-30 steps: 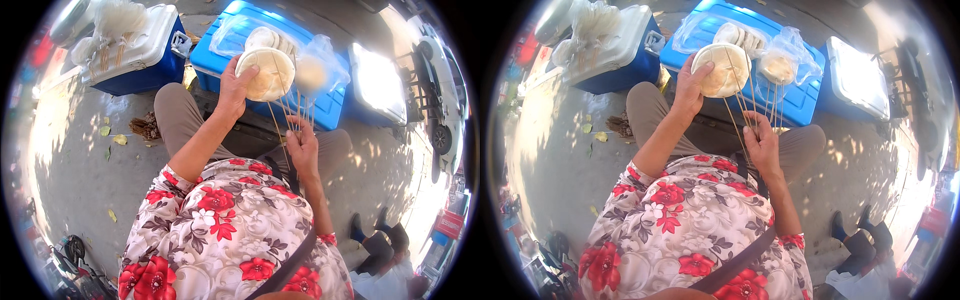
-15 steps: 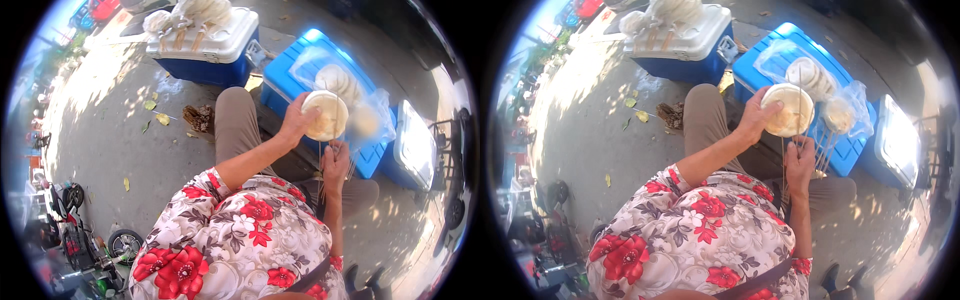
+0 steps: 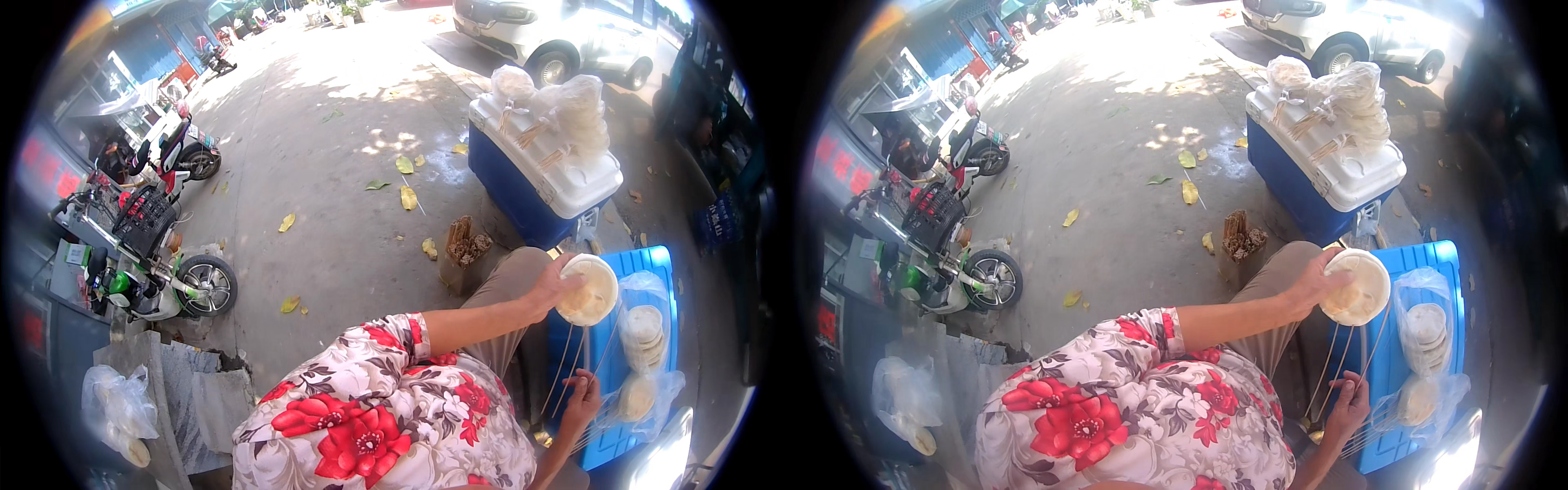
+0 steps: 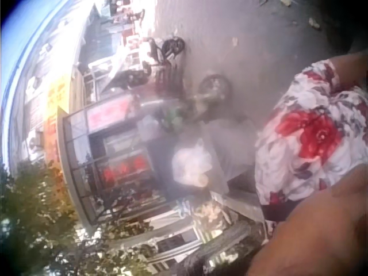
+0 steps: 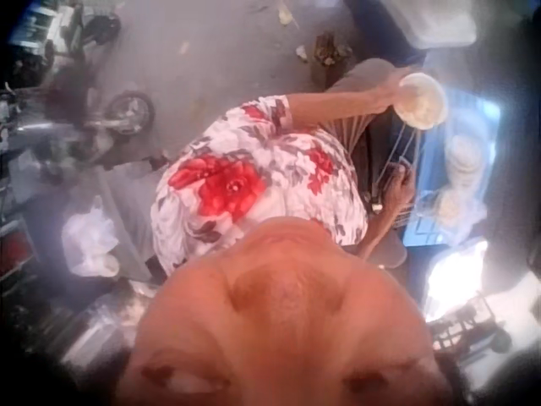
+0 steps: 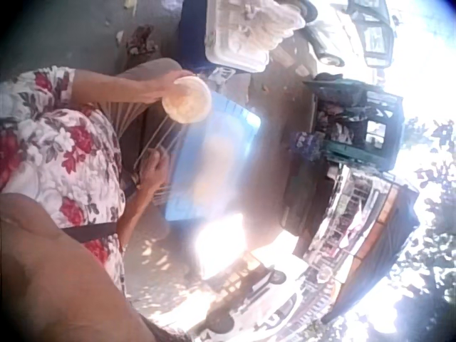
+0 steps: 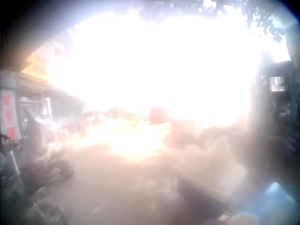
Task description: The person assembles round flatbreads onto wooden skewers. They pick up flatbreads from a blue cooler, insert skewers through the center, and place the assembled items into plastic bags on the cooler.
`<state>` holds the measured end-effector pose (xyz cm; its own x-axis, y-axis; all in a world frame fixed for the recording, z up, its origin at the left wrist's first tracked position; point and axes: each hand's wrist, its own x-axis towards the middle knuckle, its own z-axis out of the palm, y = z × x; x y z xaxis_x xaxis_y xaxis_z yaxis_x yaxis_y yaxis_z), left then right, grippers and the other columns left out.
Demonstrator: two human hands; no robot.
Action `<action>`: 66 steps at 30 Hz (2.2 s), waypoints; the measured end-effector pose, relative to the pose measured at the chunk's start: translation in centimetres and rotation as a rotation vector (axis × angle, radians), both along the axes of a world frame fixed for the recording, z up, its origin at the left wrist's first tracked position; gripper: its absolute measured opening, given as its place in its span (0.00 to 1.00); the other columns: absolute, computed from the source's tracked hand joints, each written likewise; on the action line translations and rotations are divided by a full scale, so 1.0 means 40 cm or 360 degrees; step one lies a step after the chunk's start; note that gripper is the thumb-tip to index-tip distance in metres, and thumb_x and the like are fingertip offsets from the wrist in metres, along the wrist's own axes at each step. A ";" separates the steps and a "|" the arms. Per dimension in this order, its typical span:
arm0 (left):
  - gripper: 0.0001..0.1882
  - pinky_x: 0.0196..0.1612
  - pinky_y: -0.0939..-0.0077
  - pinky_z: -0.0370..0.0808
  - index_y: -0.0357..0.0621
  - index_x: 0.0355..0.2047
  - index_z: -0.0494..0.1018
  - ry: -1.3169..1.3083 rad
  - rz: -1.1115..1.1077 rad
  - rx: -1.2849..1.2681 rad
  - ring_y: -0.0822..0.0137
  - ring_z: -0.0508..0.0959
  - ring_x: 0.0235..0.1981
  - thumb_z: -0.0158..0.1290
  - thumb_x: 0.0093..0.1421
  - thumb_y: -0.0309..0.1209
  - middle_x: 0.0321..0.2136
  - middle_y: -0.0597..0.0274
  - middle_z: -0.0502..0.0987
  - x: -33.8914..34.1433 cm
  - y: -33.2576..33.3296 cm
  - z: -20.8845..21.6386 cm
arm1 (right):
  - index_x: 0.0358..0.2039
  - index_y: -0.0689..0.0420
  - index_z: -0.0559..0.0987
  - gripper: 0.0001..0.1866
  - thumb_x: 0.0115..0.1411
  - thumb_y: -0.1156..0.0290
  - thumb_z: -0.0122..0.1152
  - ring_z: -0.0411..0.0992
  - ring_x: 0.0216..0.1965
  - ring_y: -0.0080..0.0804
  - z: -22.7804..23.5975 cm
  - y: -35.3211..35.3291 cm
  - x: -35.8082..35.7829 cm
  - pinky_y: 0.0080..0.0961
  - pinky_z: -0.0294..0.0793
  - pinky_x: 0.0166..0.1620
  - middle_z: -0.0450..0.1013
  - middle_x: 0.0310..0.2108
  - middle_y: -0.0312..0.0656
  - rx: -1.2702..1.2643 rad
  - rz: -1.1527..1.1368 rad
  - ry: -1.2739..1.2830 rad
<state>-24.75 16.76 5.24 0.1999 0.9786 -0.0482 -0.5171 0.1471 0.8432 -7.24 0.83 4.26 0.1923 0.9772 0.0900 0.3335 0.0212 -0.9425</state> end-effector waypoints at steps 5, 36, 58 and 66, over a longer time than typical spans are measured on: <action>0.18 0.43 0.77 0.73 0.41 0.47 0.66 -0.0079 -0.0076 -0.0049 0.75 0.74 0.40 0.55 0.56 0.27 0.39 0.64 0.74 0.053 -0.031 0.000 | 0.50 0.64 0.70 0.19 0.59 0.71 0.55 0.60 0.15 0.11 0.085 -0.080 -0.084 0.11 0.55 0.19 0.72 0.17 0.33 -0.0488 0.0103 0.0404; 0.19 0.53 0.61 0.64 0.41 0.49 0.68 0.1241 -0.0501 0.2336 0.50 0.70 0.49 0.46 0.56 0.26 0.50 0.50 0.70 0.535 -0.045 -0.009 | 0.43 0.61 0.75 0.18 0.62 0.60 0.54 0.64 0.20 0.18 -0.072 -0.226 0.228 0.16 0.62 0.24 0.67 0.18 0.31 -0.0296 -0.0963 0.0407; 0.15 0.26 0.68 0.72 0.42 0.25 0.72 0.1658 -0.1173 0.1294 0.63 0.78 0.19 0.48 0.58 0.41 0.17 0.60 0.76 0.479 -0.117 -0.216 | 0.44 0.60 0.75 0.23 0.50 0.59 0.54 0.73 0.31 0.49 -0.101 -0.187 0.215 0.38 0.69 0.36 0.74 0.26 0.53 -0.0626 -0.1193 -0.0416; 0.13 0.25 0.61 0.70 0.43 0.21 0.71 0.1428 -0.1173 0.1077 0.55 0.76 0.18 0.46 0.56 0.37 0.13 0.58 0.74 0.470 -0.124 -0.210 | 0.42 0.61 0.76 0.21 0.52 0.60 0.53 0.71 0.25 0.45 -0.137 -0.143 0.225 0.35 0.69 0.33 0.72 0.22 0.50 -0.0424 -0.1234 -0.0589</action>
<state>-5.94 11.81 -3.17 0.8411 0.5409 0.0080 0.2668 -0.4275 0.8637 1.74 -4.90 -1.21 0.8104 0.5821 0.0661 0.4462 -0.5401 -0.7136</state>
